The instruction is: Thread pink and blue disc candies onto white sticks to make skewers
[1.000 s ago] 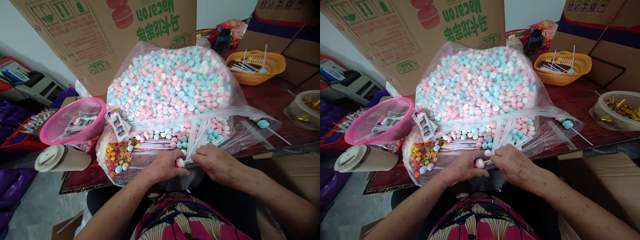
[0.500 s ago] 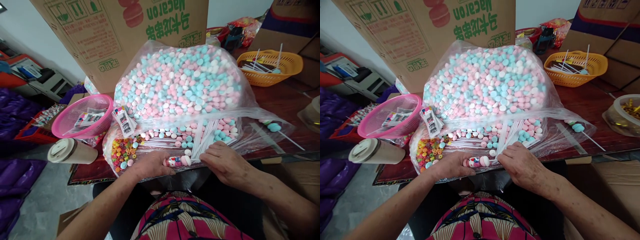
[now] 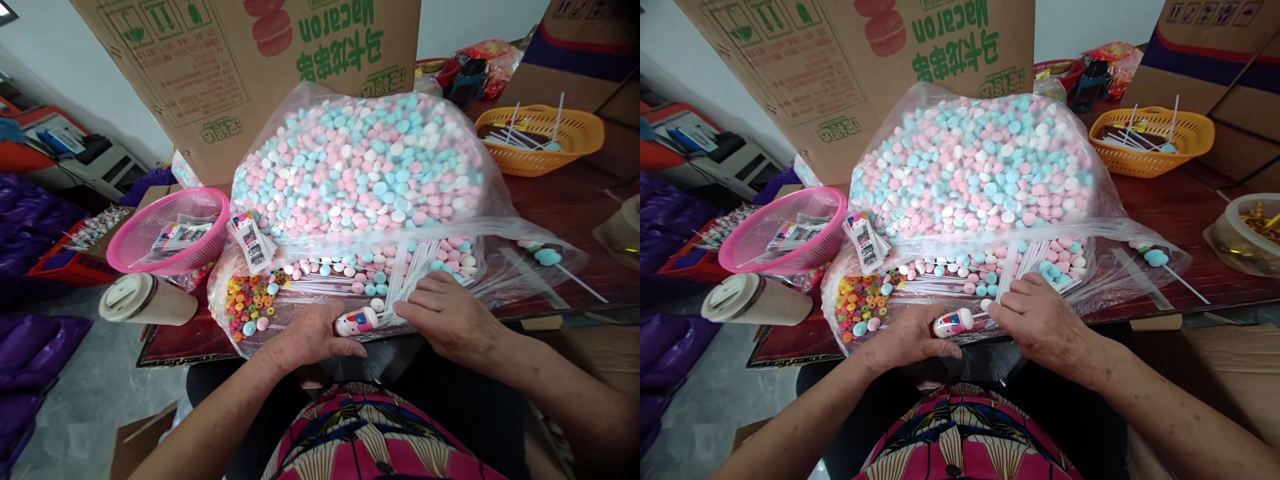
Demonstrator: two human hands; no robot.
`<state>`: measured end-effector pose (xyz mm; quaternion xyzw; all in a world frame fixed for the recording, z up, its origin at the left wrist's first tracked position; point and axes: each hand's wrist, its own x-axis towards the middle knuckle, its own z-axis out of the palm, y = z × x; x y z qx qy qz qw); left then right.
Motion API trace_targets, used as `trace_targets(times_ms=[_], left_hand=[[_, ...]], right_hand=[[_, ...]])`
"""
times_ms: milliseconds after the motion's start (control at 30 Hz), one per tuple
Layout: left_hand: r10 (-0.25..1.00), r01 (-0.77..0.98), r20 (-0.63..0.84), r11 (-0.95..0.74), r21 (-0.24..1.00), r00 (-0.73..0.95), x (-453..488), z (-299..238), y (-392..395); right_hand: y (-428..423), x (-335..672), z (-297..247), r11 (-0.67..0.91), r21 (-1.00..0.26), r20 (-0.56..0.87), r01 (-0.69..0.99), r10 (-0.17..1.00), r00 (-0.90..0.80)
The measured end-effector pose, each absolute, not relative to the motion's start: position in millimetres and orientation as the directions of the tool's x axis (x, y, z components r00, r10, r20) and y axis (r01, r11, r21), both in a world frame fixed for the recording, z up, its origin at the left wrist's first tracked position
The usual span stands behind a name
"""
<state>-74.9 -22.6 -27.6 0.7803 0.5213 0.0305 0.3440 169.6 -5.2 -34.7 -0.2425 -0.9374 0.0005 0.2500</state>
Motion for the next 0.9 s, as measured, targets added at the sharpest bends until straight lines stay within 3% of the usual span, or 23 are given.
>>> trace_targets(times_ms=[100,233,400,467,600,733,800,900], left_hand=[[0.78,0.709,-0.329,-0.198,0.677,0.532,-65.6,-28.3,-22.2],[0.756,0.667,-0.339,-0.168,0.726,0.56,-49.6,-39.2,-22.6],[0.702,0.452,-0.303,-0.031,0.891,0.644,-72.7,-28.4,-19.5],[0.666,0.425,-0.342,0.041,0.904,0.663,-87.5,-22.0,-22.0],[0.64,0.353,-0.508,0.366,0.861,0.576,-95.5,-30.9,-41.4],[0.726,0.181,-0.518,0.494,0.851,0.452,-85.9,-55.3,-64.2],[0.782,0.07,-0.498,0.512,0.856,0.375,-84.6,-63.5,-71.5],[0.861,-0.042,-0.462,0.48,0.876,0.211,-89.1,-67.2,-77.5]], right_hand=[[-11.6,158.6,-39.4,0.916,-0.109,0.448,0.385,0.391,-0.804],[-18.3,140.1,-48.4,0.882,-0.259,0.363,0.394,0.467,-0.807],[-8.5,139.2,-45.1,0.833,-0.396,0.301,0.386,0.515,-0.803],[-5.0,140.0,-42.0,0.833,-0.404,0.319,0.377,0.515,-0.796],[-5.1,127.6,-42.5,0.836,-0.392,0.308,0.383,0.512,-0.802],[-4.8,107.1,-47.3,0.814,-0.452,0.202,0.365,0.492,-0.847],[-1.8,100.0,-48.6,0.741,-0.562,0.223,0.368,0.564,-0.795],[-2.1,89.7,-52.8,0.463,-0.779,0.158,0.424,0.798,-0.582]])
